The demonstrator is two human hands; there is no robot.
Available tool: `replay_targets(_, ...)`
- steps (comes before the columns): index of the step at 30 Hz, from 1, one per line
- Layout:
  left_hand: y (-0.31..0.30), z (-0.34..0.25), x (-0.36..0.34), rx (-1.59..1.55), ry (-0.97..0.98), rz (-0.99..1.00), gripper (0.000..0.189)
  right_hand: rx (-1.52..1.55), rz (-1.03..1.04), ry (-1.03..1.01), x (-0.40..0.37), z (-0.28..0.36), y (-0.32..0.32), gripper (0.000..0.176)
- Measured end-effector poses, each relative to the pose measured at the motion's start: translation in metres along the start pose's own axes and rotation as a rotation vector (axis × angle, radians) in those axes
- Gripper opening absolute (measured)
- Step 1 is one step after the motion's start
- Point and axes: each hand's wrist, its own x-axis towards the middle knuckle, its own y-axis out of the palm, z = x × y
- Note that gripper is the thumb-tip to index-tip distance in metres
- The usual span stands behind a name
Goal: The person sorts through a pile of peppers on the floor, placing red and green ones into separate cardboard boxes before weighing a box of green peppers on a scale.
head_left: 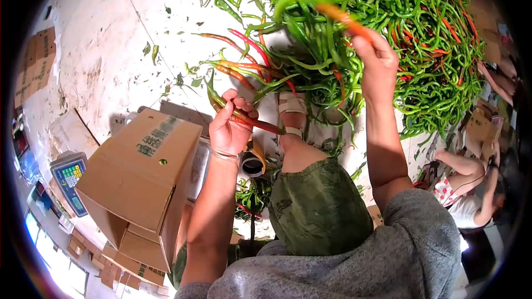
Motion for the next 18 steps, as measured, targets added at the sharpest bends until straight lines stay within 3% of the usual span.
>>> replay_targets(2,-0.002,0.004,0.003,0.021,-0.064,0.086,0.03,0.363,-0.099,0.139,-0.007,-0.015,-0.005,0.02)
replay_targets(4,0.007,0.011,0.008,0.133,-0.104,0.096,0.034,-0.199,-0.091,0.223,-0.031,-0.009,0.0,0.024)
replay_targets(5,0.016,0.014,0.008,0.26,-0.134,0.069,0.045,-0.441,0.12,-0.023,-0.048,-0.014,0.0,0.03)
replay_targets(7,0.038,0.026,0.011,0.215,-0.173,0.082,0.054,-0.434,0.562,-0.161,-0.068,-0.018,0.005,0.035)
replay_targets(10,0.019,0.033,0.014,0.312,-0.255,0.12,0.056,-0.618,0.802,-0.392,-0.088,-0.04,0.011,0.026)
replay_targets(13,0.004,0.03,0.009,0.311,-0.27,0.092,0.053,-0.694,0.478,-0.509,-0.084,-0.033,-0.008,0.035)
replay_targets(15,0.016,0.031,0.004,0.239,-0.22,0.107,0.048,-1.059,0.224,-0.452,-0.074,-0.034,-0.019,0.039)
replay_targets(16,0.026,0.03,0.005,0.288,-0.228,0.138,0.046,-1.13,0.171,-0.323,-0.07,-0.042,-0.028,0.039)
replay_targets(18,0.035,0.028,0.014,0.491,-0.279,-0.044,0.041,-1.153,0.16,0.032,-0.068,-0.079,-0.049,0.035)
